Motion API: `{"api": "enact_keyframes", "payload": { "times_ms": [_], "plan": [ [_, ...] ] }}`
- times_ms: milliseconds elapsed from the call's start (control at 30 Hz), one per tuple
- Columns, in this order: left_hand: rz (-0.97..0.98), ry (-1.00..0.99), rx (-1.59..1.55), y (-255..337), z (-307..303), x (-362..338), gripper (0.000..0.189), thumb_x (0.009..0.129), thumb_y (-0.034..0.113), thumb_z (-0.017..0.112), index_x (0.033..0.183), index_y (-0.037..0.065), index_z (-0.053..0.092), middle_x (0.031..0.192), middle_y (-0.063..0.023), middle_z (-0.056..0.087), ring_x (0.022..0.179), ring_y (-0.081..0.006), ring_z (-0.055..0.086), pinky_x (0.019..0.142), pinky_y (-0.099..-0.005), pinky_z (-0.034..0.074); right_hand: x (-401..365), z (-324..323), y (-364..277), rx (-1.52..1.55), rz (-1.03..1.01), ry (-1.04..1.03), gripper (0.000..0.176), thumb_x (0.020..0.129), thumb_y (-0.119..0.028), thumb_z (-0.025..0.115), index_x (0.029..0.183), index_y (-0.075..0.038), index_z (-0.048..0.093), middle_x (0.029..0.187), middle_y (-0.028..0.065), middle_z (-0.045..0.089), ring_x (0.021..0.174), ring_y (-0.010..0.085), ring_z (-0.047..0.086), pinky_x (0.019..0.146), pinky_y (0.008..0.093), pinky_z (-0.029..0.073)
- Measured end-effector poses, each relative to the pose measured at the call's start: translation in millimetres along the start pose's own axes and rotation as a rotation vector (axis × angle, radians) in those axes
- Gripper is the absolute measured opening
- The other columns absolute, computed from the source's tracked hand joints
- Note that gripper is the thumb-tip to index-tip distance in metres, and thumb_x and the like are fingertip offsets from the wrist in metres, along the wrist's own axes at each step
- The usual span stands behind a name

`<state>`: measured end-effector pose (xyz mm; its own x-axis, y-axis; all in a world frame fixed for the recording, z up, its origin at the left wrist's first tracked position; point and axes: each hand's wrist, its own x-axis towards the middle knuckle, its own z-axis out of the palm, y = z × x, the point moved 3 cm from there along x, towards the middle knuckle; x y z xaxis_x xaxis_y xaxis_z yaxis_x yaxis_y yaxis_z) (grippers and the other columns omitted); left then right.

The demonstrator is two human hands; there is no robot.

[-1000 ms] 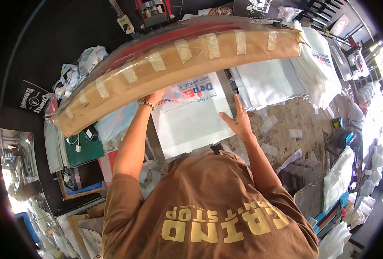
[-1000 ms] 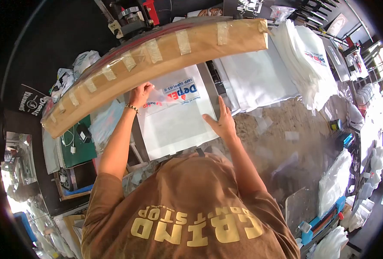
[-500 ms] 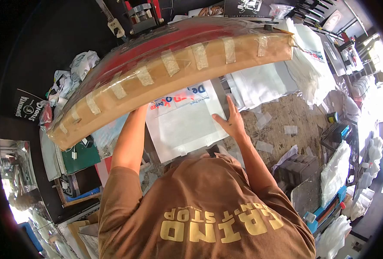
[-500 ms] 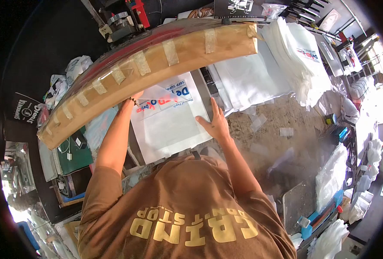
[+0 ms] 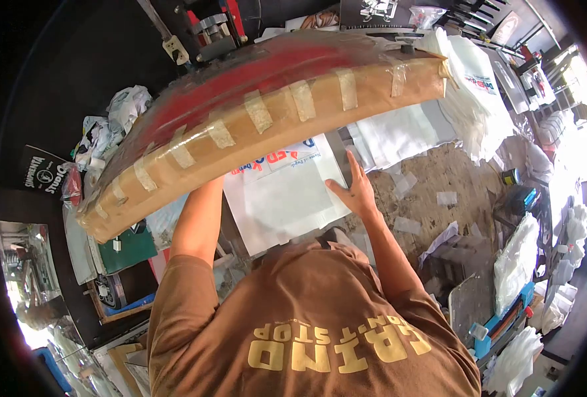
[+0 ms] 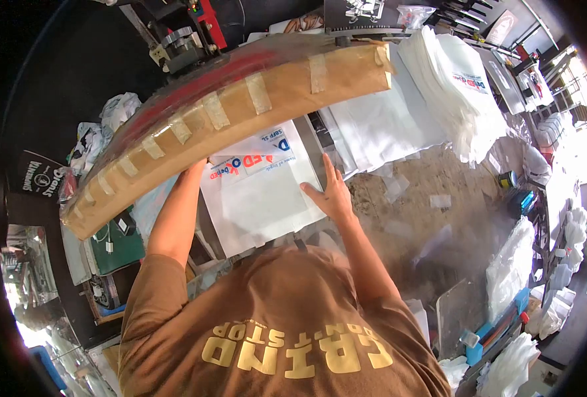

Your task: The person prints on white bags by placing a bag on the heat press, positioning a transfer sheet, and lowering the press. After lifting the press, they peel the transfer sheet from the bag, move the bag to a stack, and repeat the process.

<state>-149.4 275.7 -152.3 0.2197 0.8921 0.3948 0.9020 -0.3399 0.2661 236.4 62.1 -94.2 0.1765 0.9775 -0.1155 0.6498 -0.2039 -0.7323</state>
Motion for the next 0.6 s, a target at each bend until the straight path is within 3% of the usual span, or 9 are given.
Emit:
{"api": "enact_keyframes", "payload": {
  "times_ms": [67, 267, 333, 400, 433, 500, 533, 567, 600],
  "plan": [
    [-0.015, 0.000, -0.017, -4.4, -8.3, -0.6, 0.027, 0.089, 0.018, 0.067, 0.109, 0.000, 0.068, 0.098, -0.0200, 0.070, 0.092, -0.0409, 0.065, 0.082, -0.0496, 0.051, 2.2, 4.3, 5.5, -0.040, -0.074, 0.071, 0.102, 0.078, -0.048, 0.078, 0.157, -0.013, 0.026, 0.133, 0.0290, 0.054, 0.118, 0.0455, 0.057, 0.097, 0.0492, 0.049],
    [-0.180, 0.183, -0.266, -23.1, -110.9, -41.9, 0.028, 0.088, 0.018, 0.066, 0.110, 0.000, 0.068, 0.098, -0.0200, 0.070, 0.093, -0.0408, 0.065, 0.082, -0.0495, 0.051, -2.3, 1.1, 2.8, -0.005, -0.063, 0.074, 0.100, 0.079, -0.048, 0.079, 0.157, -0.013, 0.028, 0.136, 0.0268, 0.050, 0.124, 0.0441, 0.052, 0.099, 0.0493, 0.047],
    [-0.280, 0.354, -0.362, -29.5, -156.9, -87.4, 0.028, 0.088, 0.018, 0.066, 0.110, 0.000, 0.068, 0.098, -0.0199, 0.070, 0.093, -0.0408, 0.065, 0.082, -0.0495, 0.051, -4.1, 3.5, 0.9, -0.021, -0.071, 0.124, 0.094, 0.077, -0.046, 0.081, 0.152, -0.011, 0.037, 0.132, 0.0236, 0.049, 0.123, 0.0423, 0.050, 0.101, 0.0493, 0.044],
    [-0.358, 0.408, -0.286, -42.2, -178.2, -182.0, 0.029, 0.088, 0.018, 0.066, 0.110, -0.001, 0.068, 0.098, -0.0199, 0.070, 0.093, -0.0408, 0.065, 0.082, -0.0495, 0.051, -6.8, -4.2, -9.2, -0.345, -0.213, 0.310, 0.084, 0.073, -0.042, 0.083, 0.143, -0.009, 0.049, 0.127, 0.0213, 0.050, 0.117, 0.0393, 0.049, 0.102, 0.0484, 0.040],
    [-0.246, 0.195, 0.289, -66.8, -177.3, -262.9, 0.031, 0.086, 0.014, 0.064, 0.113, -0.002, 0.066, 0.099, -0.0222, 0.069, 0.095, -0.0404, 0.065, 0.083, -0.0495, 0.051, -3.6, -6.3, -15.8, -0.312, -0.264, 0.368, 0.072, 0.072, -0.038, 0.084, 0.132, -0.006, 0.059, 0.119, 0.0194, 0.052, 0.111, 0.0372, 0.049, 0.101, 0.0478, 0.038],
    [-0.690, -0.856, 0.381, -98.0, -148.1, -453.3, 0.033, 0.083, 0.009, 0.060, 0.114, 0.000, 0.067, 0.107, -0.0271, 0.066, 0.100, -0.0448, 0.063, 0.091, -0.0521, 0.050, 16.8, -0.9, -8.3, -0.274, -0.348, 0.284, 0.067, 0.073, -0.036, 0.083, 0.128, -0.005, 0.060, 0.116, 0.0194, 0.054, 0.109, 0.0380, 0.050, 0.099, 0.0479, 0.040],
    [-0.790, -0.857, 0.271, -31.6, -182.5, -470.4, 0.034, 0.083, 0.015, 0.062, 0.113, 0.002, 0.069, 0.113, -0.0234, 0.067, 0.107, -0.0415, 0.063, 0.096, -0.0499, 0.048, 29.7, 2.9, -8.6, -0.227, -0.421, 0.232, 0.062, 0.075, -0.034, 0.082, 0.125, -0.004, 0.062, 0.114, 0.0194, 0.055, 0.107, 0.0387, 0.050, 0.097, 0.0481, 0.041],
    [-0.584, -1.416, 0.303, -7.6, -177.7, -529.0, 0.032, 0.084, 0.022, 0.064, 0.110, 0.004, 0.072, 0.118, -0.0211, 0.068, 0.111, -0.0378, 0.064, 0.097, -0.0473, 0.050, 37.7, 1.9, -19.1, -0.208, -0.439, 0.217, 0.052, 0.077, -0.032, 0.081, 0.115, -0.001, 0.065, 0.108, 0.0195, 0.057, 0.103, 0.0394, 0.052, 0.092, 0.0475, 0.043],
    [-0.617, -1.422, 0.292, -12.8, -180.9, -561.5, 0.032, 0.084, 0.022, 0.064, 0.110, 0.004, 0.072, 0.118, -0.0211, 0.068, 0.111, -0.0378, 0.064, 0.097, -0.0473, 0.050, 43.5, 6.4, -21.8, -0.204, -0.455, 0.189, 0.052, 0.077, -0.032, 0.081, 0.115, -0.001, 0.065, 0.108, 0.0195, 0.057, 0.103, 0.0394, 0.052, 0.092, 0.0475, 0.043]
  ]
}}
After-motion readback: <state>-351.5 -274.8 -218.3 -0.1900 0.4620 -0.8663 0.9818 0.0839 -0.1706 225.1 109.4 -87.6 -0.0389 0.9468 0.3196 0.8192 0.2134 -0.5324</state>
